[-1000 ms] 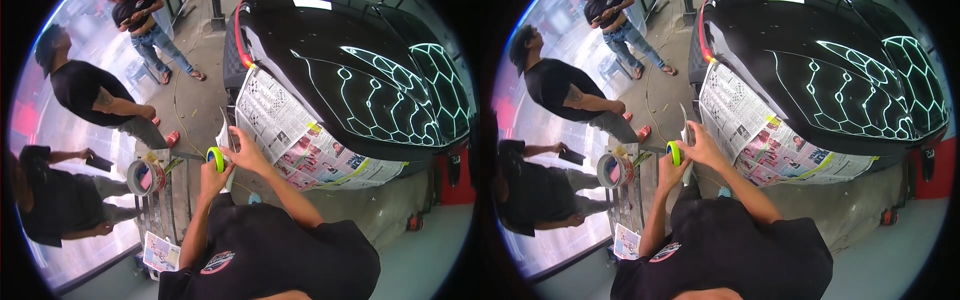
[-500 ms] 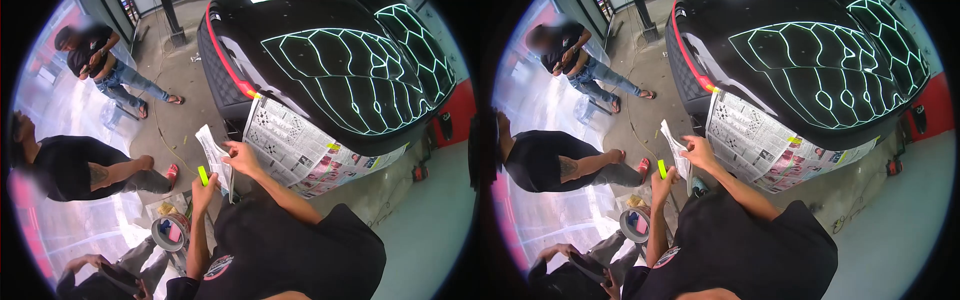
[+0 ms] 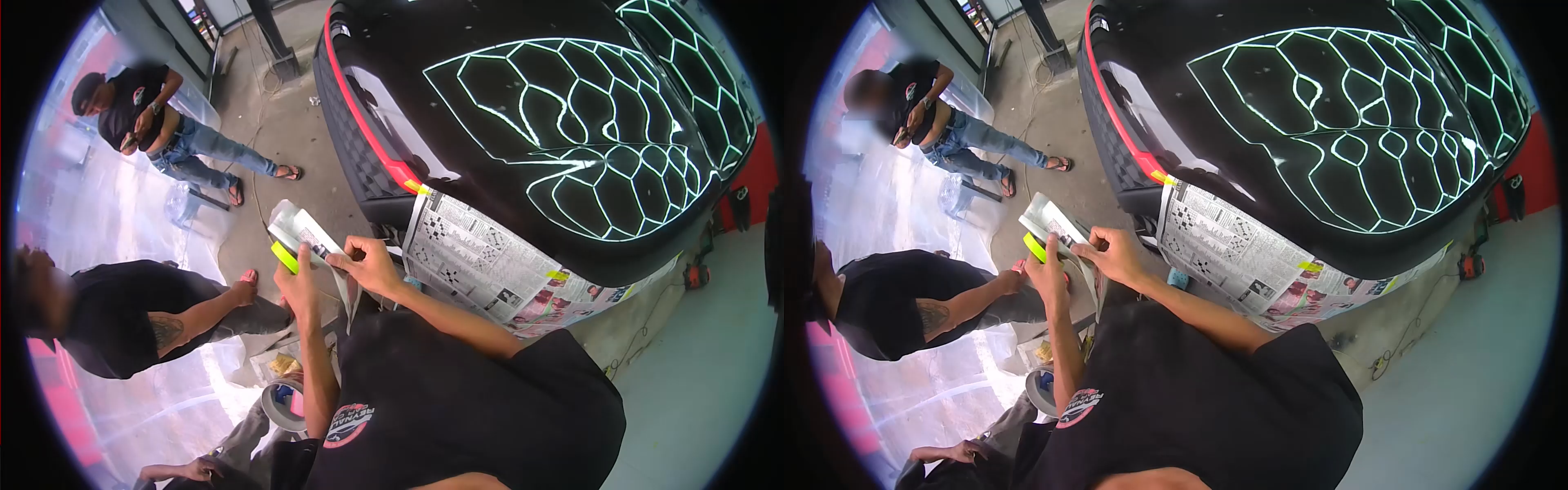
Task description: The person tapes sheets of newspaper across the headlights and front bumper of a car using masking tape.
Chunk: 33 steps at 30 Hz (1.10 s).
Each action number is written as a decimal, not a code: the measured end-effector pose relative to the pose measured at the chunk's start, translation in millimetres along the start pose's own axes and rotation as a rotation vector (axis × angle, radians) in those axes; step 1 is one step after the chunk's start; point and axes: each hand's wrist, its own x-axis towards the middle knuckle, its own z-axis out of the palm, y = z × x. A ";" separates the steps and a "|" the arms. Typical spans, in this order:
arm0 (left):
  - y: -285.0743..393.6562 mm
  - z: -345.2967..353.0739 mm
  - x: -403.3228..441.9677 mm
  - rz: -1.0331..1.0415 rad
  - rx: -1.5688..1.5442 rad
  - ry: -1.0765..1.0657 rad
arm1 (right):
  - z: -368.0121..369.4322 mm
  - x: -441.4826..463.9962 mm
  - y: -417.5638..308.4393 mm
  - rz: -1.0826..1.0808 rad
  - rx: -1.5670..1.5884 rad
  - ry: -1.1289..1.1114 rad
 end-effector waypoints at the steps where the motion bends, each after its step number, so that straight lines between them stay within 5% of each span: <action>1: 0.2 -1.0 7.6 -0.006 -0.036 0.031 | -0.4 -0.1 2.8 -0.013 0.029 0.061; 7: 34.8 -16.7 94.8 0.081 -0.074 0.130 | -6.2 16.5 41.0 -0.002 0.128 0.244; 11: 80.8 -18.7 153.4 0.318 0.101 0.036 | -23.7 1.4 141.6 0.273 -0.404 -0.100; 13: 103.4 -19.3 176.2 0.426 0.216 -0.084 | -40.6 -8.4 164.3 0.491 -0.861 -0.582; 16: 145.0 -28.6 189.4 0.485 0.353 -0.332 | -52.3 15.7 94.8 0.552 -0.676 -0.771; 19: 174.5 -52.2 200.9 0.491 0.439 -0.646 | -41.2 61.7 64.4 0.202 -0.071 -0.318; 21: 184.1 -62.0 199.0 0.476 0.262 -0.801 | -36.3 99.3 -12.2 0.046 0.084 -0.216; 26: 162.6 -82.6 195.3 0.410 -0.143 -1.010 | -10.4 174.4 -26.2 -0.220 0.067 -0.089; 30: 145.6 -82.6 186.4 0.302 -0.418 -0.894 | -14.5 185.8 -2.3 -0.190 0.329 -0.341; 33: 144.5 -66.3 172.5 0.136 -0.594 -0.640 | -19.5 144.8 -32.7 -0.163 0.423 -0.076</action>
